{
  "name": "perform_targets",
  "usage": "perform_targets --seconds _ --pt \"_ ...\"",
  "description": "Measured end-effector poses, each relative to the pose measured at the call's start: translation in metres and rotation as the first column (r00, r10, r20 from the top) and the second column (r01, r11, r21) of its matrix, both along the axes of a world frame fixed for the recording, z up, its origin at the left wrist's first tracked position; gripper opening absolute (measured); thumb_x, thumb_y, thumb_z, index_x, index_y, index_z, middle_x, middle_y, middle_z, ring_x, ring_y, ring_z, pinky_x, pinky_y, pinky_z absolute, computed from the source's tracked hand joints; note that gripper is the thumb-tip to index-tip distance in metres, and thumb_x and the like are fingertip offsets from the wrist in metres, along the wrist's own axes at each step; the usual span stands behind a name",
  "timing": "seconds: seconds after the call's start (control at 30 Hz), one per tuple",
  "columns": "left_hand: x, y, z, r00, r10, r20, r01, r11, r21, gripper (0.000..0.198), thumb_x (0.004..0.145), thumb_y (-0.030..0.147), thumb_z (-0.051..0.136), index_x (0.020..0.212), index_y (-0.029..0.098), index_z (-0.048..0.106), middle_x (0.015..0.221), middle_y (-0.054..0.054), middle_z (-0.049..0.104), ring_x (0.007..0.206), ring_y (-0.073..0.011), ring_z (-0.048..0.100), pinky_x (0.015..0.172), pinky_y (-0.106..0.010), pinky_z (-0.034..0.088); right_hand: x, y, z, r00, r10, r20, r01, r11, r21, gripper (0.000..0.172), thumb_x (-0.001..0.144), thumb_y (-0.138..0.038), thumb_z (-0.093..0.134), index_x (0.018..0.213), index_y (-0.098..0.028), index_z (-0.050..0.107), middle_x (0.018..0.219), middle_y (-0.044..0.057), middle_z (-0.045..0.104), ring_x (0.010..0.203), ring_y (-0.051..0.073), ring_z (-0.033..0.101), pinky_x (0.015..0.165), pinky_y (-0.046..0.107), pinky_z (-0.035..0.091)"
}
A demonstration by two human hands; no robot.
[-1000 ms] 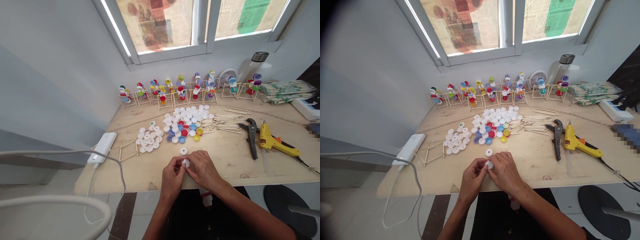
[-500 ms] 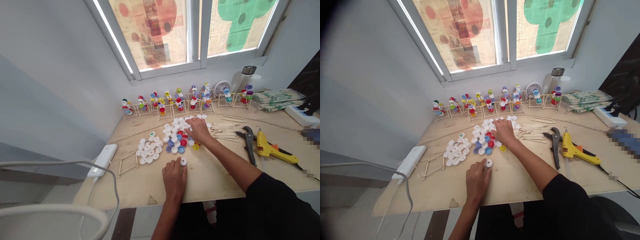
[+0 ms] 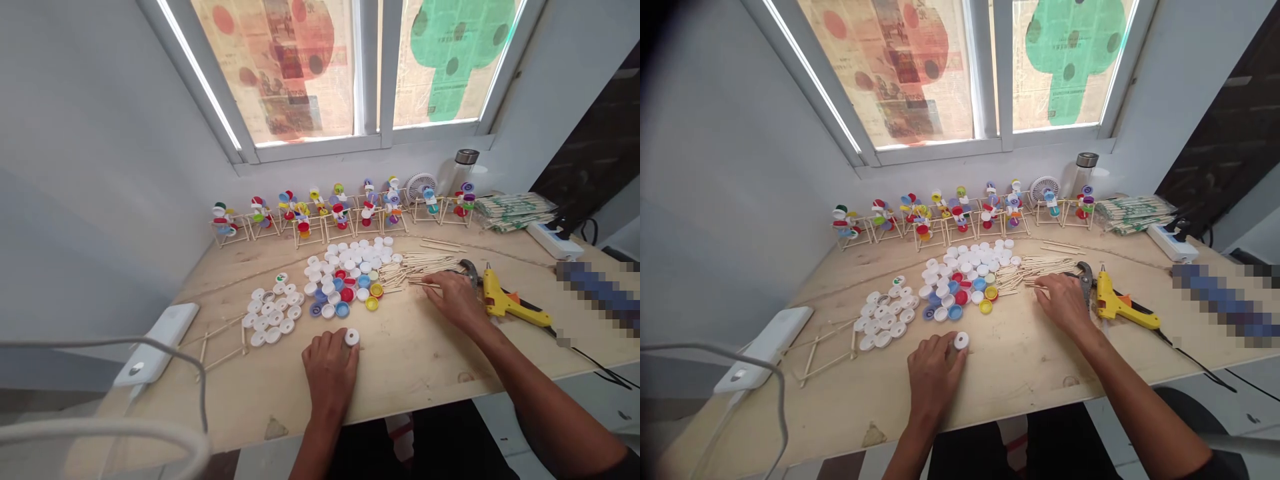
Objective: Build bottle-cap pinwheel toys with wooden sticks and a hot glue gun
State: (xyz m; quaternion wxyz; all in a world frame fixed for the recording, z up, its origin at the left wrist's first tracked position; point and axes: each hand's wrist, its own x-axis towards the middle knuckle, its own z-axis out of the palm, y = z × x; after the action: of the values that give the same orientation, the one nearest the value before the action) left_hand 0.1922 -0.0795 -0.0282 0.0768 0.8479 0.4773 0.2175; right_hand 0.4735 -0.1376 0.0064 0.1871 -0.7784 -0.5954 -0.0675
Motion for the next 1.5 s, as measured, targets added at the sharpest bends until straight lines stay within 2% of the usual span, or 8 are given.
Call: perform_targets --seconds 0.17,0.4,0.67,0.97,1.13,1.33,1.5 --pt "0.004 -0.003 -0.002 0.999 -0.032 0.023 0.032 0.999 -0.004 0.023 0.081 0.025 0.054 0.102 0.022 0.061 0.088 -0.004 0.063 0.086 -0.022 0.055 0.074 -0.035 0.034 0.009 0.0 0.009 0.999 0.023 0.03 -0.02 0.995 -0.102 0.016 0.084 -0.017 0.053 0.09 -0.018 0.068 0.094 0.008 0.069 0.092 0.028 0.059 0.077 0.039 0.035" --pt "0.006 -0.003 -0.001 0.998 -0.025 0.066 0.026 0.999 -0.021 0.021 0.08 0.024 0.055 0.1 0.021 0.062 0.082 -0.003 0.063 0.084 -0.0208 0.056 0.074 -0.034 0.035 -0.022 0.034 0.013 0.984 0.175 -0.022 -0.175 0.957 -0.232 0.016 0.082 -0.011 0.057 0.09 -0.021 0.068 0.095 0.003 0.068 0.092 0.02 0.059 0.078 0.029 0.032" --pt "0.006 -0.003 0.001 0.992 -0.022 0.126 0.028 0.998 -0.047 0.017 0.08 0.026 0.057 0.094 0.021 0.063 0.075 -0.001 0.061 0.078 -0.0191 0.056 0.076 -0.034 0.034 -0.037 0.057 0.012 0.984 0.181 0.004 -0.169 0.927 -0.336 0.014 0.081 -0.008 0.055 0.076 -0.018 0.064 0.088 0.007 0.068 0.089 0.021 0.057 0.072 0.029 0.028" --pt "0.007 -0.003 0.002 0.989 -0.025 0.147 0.038 0.995 -0.088 0.016 0.079 0.025 0.059 0.093 0.021 0.063 0.076 -0.002 0.061 0.079 -0.0203 0.055 0.078 -0.036 0.033 -0.04 0.057 0.018 0.978 0.204 0.033 -0.17 0.885 -0.434 0.014 0.083 -0.009 0.051 0.08 -0.017 0.062 0.092 0.007 0.067 0.091 0.021 0.057 0.072 0.028 0.029" --pt "0.01 -0.003 0.001 0.988 -0.029 0.154 0.044 0.995 -0.094 0.014 0.078 0.025 0.059 0.091 0.02 0.063 0.078 -0.002 0.062 0.082 -0.021 0.055 0.079 -0.037 0.033 -0.035 0.055 0.023 0.976 0.216 -0.003 -0.188 0.843 -0.505 0.009 0.078 -0.012 0.056 0.076 -0.018 0.061 0.084 0.005 0.067 0.084 0.021 0.059 0.069 0.028 0.03" --pt "0.022 -0.003 0.002 0.987 -0.076 0.142 0.091 0.991 -0.102 0.017 0.077 0.025 0.062 0.094 0.022 0.063 0.082 -0.002 0.063 0.085 -0.0209 0.054 0.08 -0.036 0.032 -0.028 0.052 0.02 0.973 0.221 -0.072 -0.223 0.804 -0.552 0.008 0.077 -0.014 0.057 0.077 -0.021 0.061 0.079 0.0 0.067 0.075 0.018 0.06 0.062 0.025 0.029" --pt "0.029 -0.004 0.002 0.983 -0.102 0.151 0.12 0.986 -0.116 0.018 0.077 0.028 0.063 0.095 0.024 0.063 0.085 -0.001 0.063 0.086 -0.02 0.053 0.082 -0.036 0.031 -0.028 0.048 0.016 0.968 0.233 -0.091 -0.244 0.801 -0.547 0.009 0.076 -0.012 0.056 0.072 -0.02 0.059 0.077 0.001 0.065 0.073 0.018 0.058 0.059 0.025 0.027"
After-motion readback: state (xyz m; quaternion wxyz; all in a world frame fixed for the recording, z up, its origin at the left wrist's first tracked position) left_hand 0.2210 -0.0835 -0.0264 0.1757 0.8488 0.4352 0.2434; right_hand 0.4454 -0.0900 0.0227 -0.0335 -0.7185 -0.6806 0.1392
